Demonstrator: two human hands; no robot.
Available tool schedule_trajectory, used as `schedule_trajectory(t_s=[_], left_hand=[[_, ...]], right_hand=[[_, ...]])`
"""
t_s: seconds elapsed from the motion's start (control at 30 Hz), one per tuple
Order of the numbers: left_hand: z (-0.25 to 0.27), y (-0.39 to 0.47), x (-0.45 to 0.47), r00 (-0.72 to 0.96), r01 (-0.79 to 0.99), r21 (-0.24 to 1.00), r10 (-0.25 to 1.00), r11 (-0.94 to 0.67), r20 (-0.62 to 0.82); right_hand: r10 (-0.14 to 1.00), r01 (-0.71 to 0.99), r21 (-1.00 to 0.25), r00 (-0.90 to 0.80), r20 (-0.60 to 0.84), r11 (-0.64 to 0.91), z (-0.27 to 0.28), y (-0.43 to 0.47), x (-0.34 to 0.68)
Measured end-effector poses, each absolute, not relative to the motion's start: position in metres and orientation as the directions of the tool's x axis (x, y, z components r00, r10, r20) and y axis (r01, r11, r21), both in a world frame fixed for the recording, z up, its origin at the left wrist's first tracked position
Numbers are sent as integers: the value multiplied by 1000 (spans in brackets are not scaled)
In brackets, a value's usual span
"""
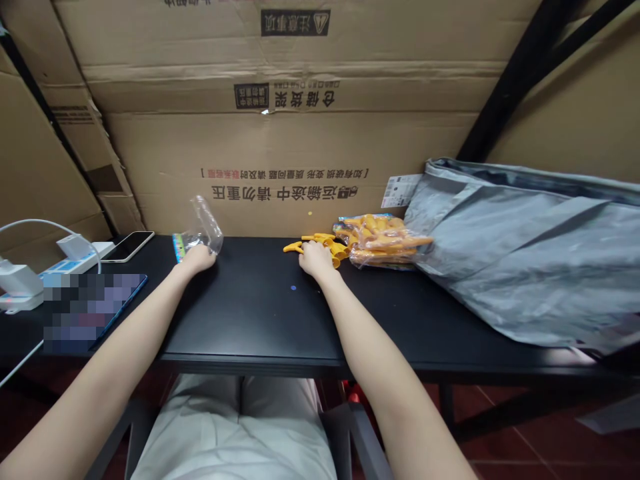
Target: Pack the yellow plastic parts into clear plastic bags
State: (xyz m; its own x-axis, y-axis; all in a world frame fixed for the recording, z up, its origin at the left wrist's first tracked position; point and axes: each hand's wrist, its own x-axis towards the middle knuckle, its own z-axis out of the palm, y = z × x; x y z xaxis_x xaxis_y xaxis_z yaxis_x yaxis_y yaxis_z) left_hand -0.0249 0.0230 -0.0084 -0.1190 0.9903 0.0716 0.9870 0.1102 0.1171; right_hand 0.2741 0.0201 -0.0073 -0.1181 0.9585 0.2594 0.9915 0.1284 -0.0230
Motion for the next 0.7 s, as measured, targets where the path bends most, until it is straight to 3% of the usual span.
schedule_trajectory(t_s=[0.1, 0.23, 0.47, 0.7], left_hand=[[-7, 20, -13, 35, 994, 99, 997, -41, 67], [-5, 17, -5, 68, 994, 84, 994, -75, 85], [-14, 21, -9, 20, 992, 116, 985, -40, 174], [-22, 21, -9, -178, 979, 138, 955, 148, 238]], right_hand=[[967, 995, -24, -90, 238, 99, -8, 21, 275], [981, 998, -46, -43, 188, 52, -10, 23, 277], [969, 966, -165, -168, 183, 199, -18, 28, 274], [946, 926, -221, -269, 179, 305, -17, 23, 265]])
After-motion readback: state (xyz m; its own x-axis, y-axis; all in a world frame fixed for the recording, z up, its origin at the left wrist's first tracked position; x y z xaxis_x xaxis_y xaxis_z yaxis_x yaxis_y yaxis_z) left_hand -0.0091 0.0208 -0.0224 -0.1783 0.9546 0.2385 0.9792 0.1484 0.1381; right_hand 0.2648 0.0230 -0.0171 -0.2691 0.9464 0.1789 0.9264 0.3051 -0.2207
